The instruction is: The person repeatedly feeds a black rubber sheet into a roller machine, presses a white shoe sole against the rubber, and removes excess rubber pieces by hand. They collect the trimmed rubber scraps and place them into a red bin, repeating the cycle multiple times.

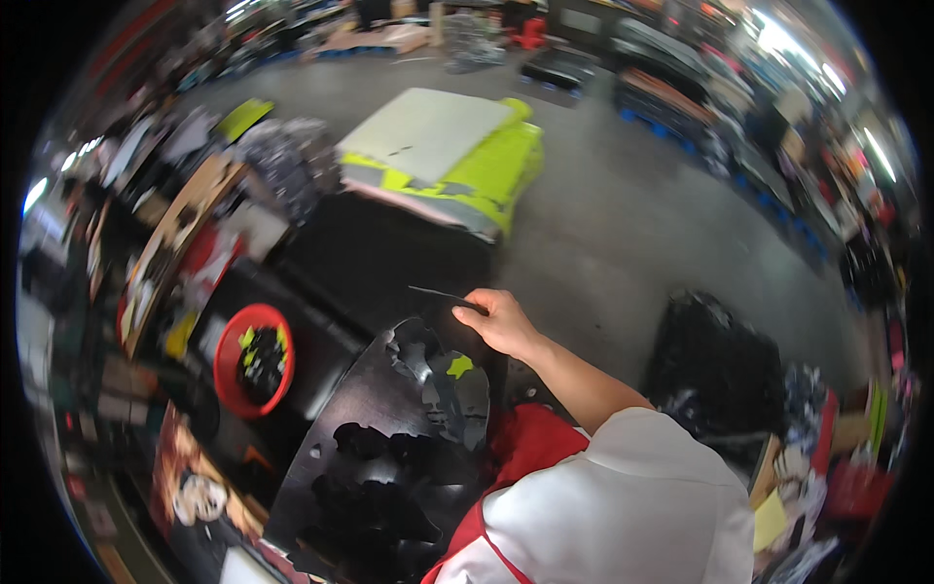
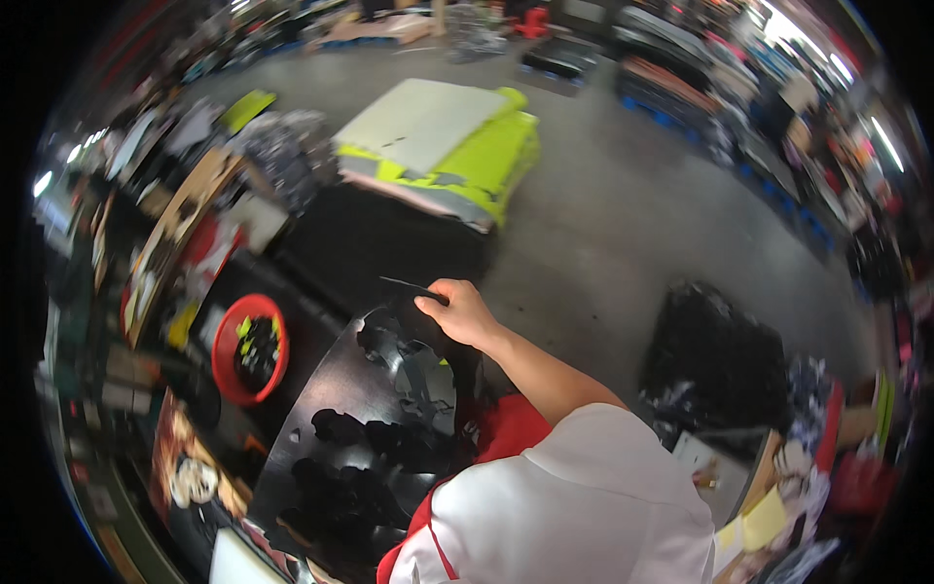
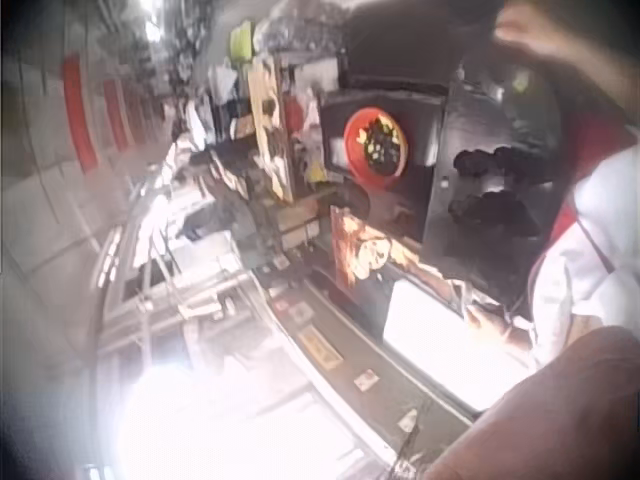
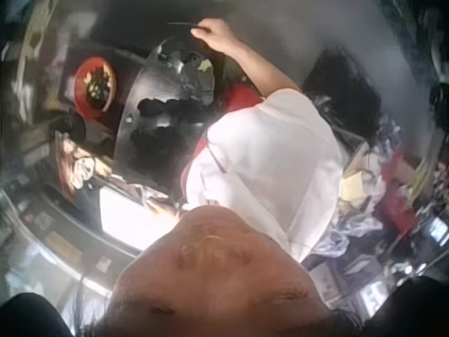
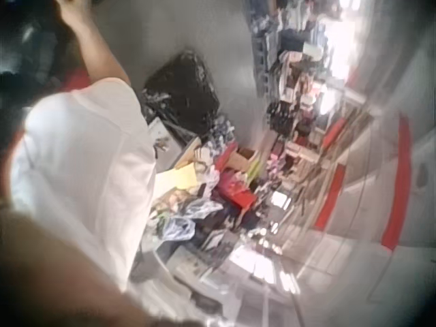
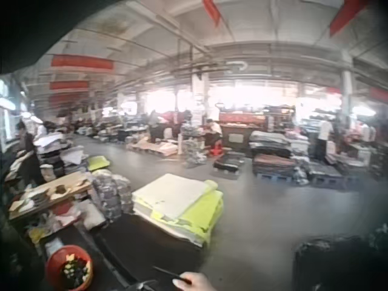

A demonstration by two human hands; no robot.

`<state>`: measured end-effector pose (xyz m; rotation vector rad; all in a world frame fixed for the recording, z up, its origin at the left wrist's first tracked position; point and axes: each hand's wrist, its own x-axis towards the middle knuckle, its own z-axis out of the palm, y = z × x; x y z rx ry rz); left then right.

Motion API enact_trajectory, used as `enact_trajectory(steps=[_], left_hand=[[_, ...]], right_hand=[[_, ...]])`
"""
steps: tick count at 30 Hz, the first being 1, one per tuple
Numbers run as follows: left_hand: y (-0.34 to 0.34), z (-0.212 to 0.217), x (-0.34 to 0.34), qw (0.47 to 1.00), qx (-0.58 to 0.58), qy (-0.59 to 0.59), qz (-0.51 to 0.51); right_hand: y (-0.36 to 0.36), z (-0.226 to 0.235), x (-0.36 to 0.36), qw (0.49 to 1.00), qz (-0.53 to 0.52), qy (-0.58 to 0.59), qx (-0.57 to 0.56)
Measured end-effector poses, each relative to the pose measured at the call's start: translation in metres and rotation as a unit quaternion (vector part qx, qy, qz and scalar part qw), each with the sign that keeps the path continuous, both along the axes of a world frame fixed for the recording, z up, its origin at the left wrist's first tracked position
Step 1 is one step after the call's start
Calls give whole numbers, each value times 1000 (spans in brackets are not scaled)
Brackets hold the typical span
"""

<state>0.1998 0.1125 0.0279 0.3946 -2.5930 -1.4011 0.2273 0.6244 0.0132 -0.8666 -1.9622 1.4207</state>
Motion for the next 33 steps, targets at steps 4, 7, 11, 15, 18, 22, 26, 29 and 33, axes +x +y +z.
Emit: enact_trajectory(steps=[4,7,11,15,18,22,26,29,33], left_hand=[[109,-2,-23,987,11,47,-152],[230,-9,-26,952,34,44,-302],[427,-8,3,830,67,144,-534],[613,11,72,637,116,140,-749],[717,25,141,513,160,85,-839],[843,22,258,335,278,38,-900],[927,-34,381,295,206,90,-929],[951,-123,434,293,51,77,-952],[928,-274,380,323,-231,-22,-918]], right_hand=[[79,-21,97,991,-134,0,-29],[138,-37,193,969,-242,20,-55],[185,-40,362,895,-442,57,-16],[154,9,543,744,-652,100,106],[95,71,630,601,-743,109,272],[17,120,671,452,-790,28,414],[-23,62,665,384,-839,-103,372],[-33,-43,644,427,-850,-206,228],[-23,-195,588,554,-712,-433,-10]])
